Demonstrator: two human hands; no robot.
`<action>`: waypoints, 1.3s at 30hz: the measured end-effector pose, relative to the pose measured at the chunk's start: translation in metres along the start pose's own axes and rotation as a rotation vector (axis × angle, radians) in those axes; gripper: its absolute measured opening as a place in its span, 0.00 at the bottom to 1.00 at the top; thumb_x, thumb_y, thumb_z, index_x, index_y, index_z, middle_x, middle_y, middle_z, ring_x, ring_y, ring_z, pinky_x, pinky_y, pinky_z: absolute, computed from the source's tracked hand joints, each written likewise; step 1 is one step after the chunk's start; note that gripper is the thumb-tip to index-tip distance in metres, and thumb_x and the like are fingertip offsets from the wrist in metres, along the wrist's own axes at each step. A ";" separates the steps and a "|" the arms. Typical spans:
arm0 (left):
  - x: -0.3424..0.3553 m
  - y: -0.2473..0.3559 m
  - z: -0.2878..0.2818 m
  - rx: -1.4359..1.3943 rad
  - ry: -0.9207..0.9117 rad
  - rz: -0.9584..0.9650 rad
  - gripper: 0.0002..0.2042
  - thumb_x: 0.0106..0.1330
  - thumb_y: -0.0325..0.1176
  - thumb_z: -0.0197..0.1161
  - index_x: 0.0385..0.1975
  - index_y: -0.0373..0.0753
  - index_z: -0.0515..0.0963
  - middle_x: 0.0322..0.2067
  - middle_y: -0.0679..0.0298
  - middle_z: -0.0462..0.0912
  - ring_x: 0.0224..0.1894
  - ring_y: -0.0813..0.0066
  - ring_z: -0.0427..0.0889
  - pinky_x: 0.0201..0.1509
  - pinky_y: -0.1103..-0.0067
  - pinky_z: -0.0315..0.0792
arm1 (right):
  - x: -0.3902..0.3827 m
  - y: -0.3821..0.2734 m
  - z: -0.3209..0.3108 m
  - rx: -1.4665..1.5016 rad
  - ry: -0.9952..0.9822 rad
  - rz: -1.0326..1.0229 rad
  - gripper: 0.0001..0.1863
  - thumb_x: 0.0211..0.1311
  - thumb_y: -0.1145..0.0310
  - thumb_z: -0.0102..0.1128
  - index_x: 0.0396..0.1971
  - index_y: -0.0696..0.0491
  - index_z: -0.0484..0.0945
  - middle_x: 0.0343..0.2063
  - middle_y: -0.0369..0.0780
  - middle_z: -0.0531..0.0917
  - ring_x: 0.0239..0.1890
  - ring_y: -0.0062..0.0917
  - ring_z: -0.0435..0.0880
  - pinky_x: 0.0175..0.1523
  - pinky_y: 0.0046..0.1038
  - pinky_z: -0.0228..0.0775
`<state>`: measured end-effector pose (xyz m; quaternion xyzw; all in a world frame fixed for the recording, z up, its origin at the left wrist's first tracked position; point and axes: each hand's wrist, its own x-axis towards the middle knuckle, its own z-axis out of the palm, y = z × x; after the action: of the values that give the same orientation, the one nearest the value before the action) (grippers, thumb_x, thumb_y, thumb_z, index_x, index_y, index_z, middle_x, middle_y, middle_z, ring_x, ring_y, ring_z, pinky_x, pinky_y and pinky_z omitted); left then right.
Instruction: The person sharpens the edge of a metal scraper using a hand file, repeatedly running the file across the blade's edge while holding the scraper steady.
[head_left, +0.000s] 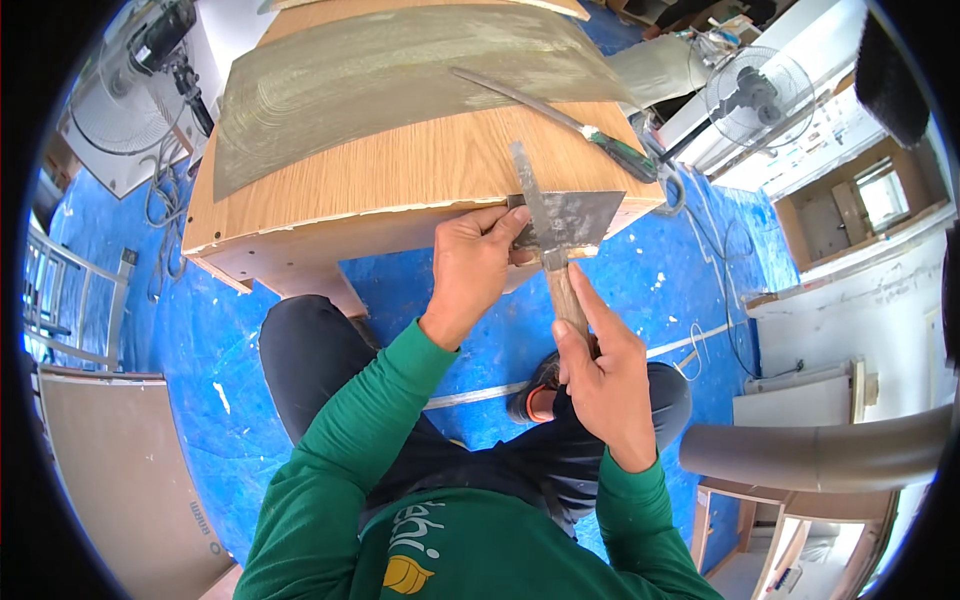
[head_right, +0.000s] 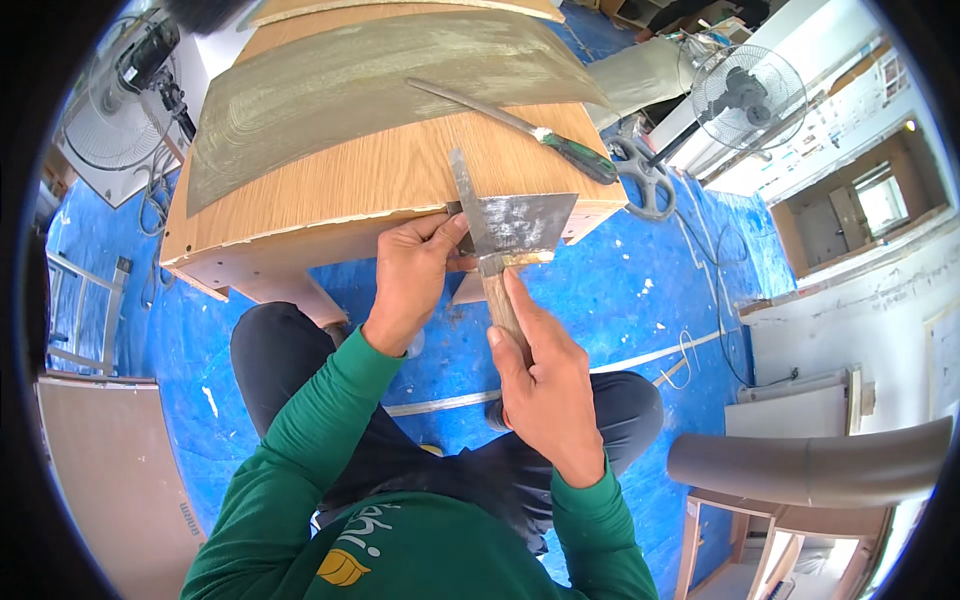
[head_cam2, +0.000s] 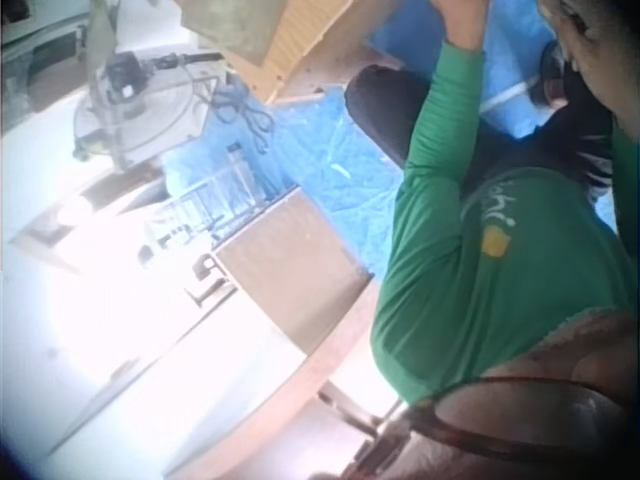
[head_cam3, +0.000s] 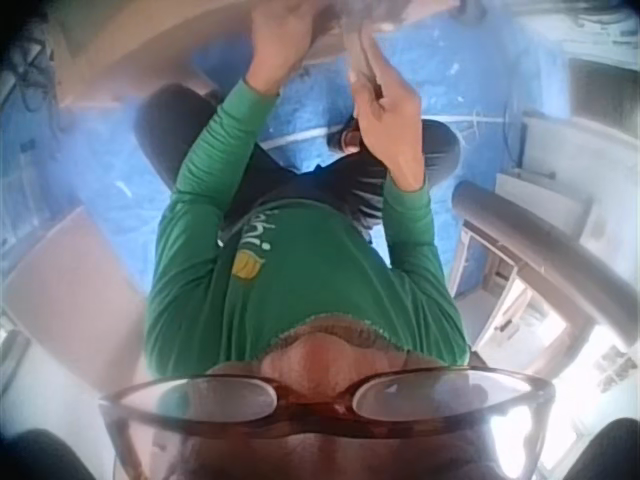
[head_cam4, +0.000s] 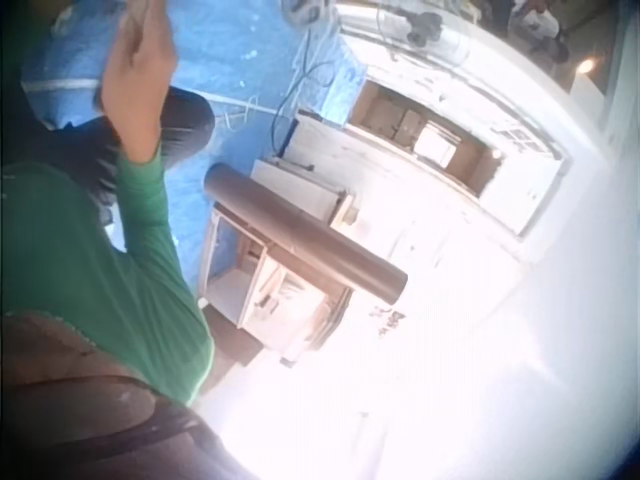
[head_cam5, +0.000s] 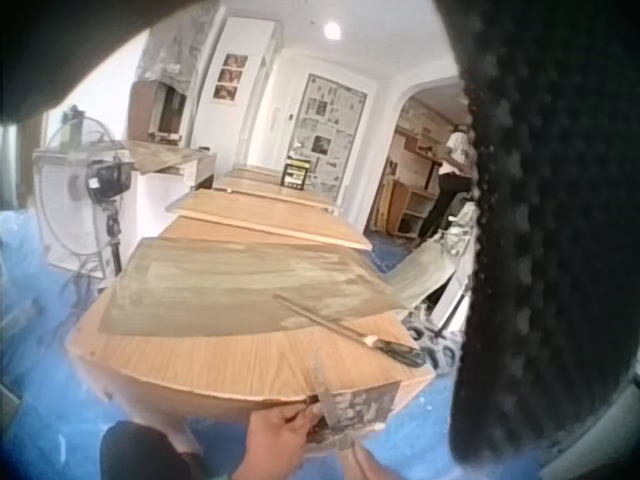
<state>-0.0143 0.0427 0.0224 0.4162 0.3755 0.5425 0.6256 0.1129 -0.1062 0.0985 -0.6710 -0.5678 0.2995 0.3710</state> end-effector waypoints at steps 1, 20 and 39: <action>0.000 -0.001 -0.001 -0.015 -0.001 0.001 0.12 0.80 0.32 0.67 0.41 0.27 0.89 0.32 0.65 0.86 0.32 0.81 0.83 0.37 0.78 0.88 | -0.001 -0.001 0.001 0.006 -0.009 0.021 0.30 0.78 0.71 0.62 0.77 0.57 0.71 0.60 0.57 0.86 0.58 0.45 0.90 0.62 0.38 0.79; 0.001 -0.001 -0.001 -0.011 0.004 -0.015 0.12 0.81 0.31 0.66 0.45 0.26 0.89 0.34 0.62 0.89 0.34 0.79 0.86 0.38 0.77 0.90 | -0.005 -0.012 -0.002 0.017 -0.056 0.179 0.30 0.80 0.68 0.61 0.77 0.58 0.70 0.64 0.57 0.84 0.65 0.44 0.86 0.68 0.38 0.75; 0.000 -0.003 -0.003 -0.021 0.000 -0.018 0.12 0.81 0.31 0.65 0.47 0.27 0.90 0.36 0.62 0.91 0.35 0.79 0.87 0.37 0.78 0.88 | -0.011 -0.019 -0.001 -0.018 -0.060 0.146 0.30 0.80 0.70 0.62 0.77 0.57 0.70 0.54 0.54 0.88 0.40 0.33 0.88 0.47 0.37 0.81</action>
<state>-0.0158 0.0428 0.0190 0.4062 0.3735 0.5406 0.6350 0.1014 -0.1155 0.1144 -0.7046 -0.5310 0.3407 0.3248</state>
